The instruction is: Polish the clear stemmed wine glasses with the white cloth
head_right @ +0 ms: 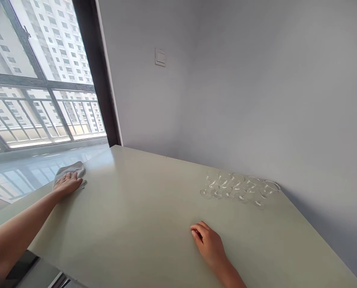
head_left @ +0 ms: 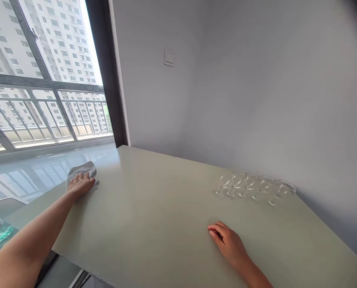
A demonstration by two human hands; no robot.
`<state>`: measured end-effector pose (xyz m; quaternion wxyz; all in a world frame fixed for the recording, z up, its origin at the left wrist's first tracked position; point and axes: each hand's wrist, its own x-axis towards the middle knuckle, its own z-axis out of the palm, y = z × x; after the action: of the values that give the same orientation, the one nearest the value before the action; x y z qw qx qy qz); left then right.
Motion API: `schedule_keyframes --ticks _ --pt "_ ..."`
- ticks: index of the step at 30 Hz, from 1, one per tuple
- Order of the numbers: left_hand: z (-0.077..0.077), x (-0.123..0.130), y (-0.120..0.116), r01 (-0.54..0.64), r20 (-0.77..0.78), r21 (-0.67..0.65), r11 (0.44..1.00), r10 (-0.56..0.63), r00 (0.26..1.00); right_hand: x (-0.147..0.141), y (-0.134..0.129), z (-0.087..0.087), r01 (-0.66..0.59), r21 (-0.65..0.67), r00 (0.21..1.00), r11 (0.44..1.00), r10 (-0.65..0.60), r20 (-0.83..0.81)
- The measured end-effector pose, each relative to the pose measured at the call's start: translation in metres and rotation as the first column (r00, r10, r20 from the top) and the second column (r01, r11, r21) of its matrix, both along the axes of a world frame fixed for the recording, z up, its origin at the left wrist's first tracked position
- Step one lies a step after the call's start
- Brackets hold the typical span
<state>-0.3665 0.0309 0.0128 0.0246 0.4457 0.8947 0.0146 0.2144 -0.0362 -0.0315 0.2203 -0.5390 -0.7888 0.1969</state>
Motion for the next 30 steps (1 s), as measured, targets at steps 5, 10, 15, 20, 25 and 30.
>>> schedule_keyframes --ticks 5,10,15,20,25,30 --pt "-0.013 0.0 -0.031 0.008 -0.035 -0.035 0.999 -0.009 0.999 -0.003 -0.003 0.01 -0.021 -0.033 1.0 0.999 0.02 -0.021" --pt "-0.033 0.036 -0.036 0.137 -0.059 -0.055 0.989 -0.14 0.988 -0.006 -0.002 0.011 0.046 0.001 0.995 0.999 -0.046 -0.085" --pt "-0.048 0.126 -0.036 0.483 -0.108 -0.003 0.876 -0.48 0.871 -0.002 0.0 0.014 0.189 0.099 0.965 0.977 -0.166 -0.205" --pt "-0.048 0.245 -0.041 0.778 -0.088 0.109 0.619 -0.774 0.628 0.002 -0.003 0.025 0.288 0.138 0.917 0.948 -0.231 -0.325" --pt "-0.045 0.36 -0.065 0.941 -0.014 0.169 0.293 -0.954 0.3 0.002 -0.009 0.033 0.279 0.16 0.894 0.947 -0.196 -0.403" --pt "-0.039 0.438 -0.099 0.928 0.17 0.37 -0.039 -0.979 -0.109 0.004 -0.009 0.035 0.283 0.192 0.897 0.94 -0.189 -0.399"
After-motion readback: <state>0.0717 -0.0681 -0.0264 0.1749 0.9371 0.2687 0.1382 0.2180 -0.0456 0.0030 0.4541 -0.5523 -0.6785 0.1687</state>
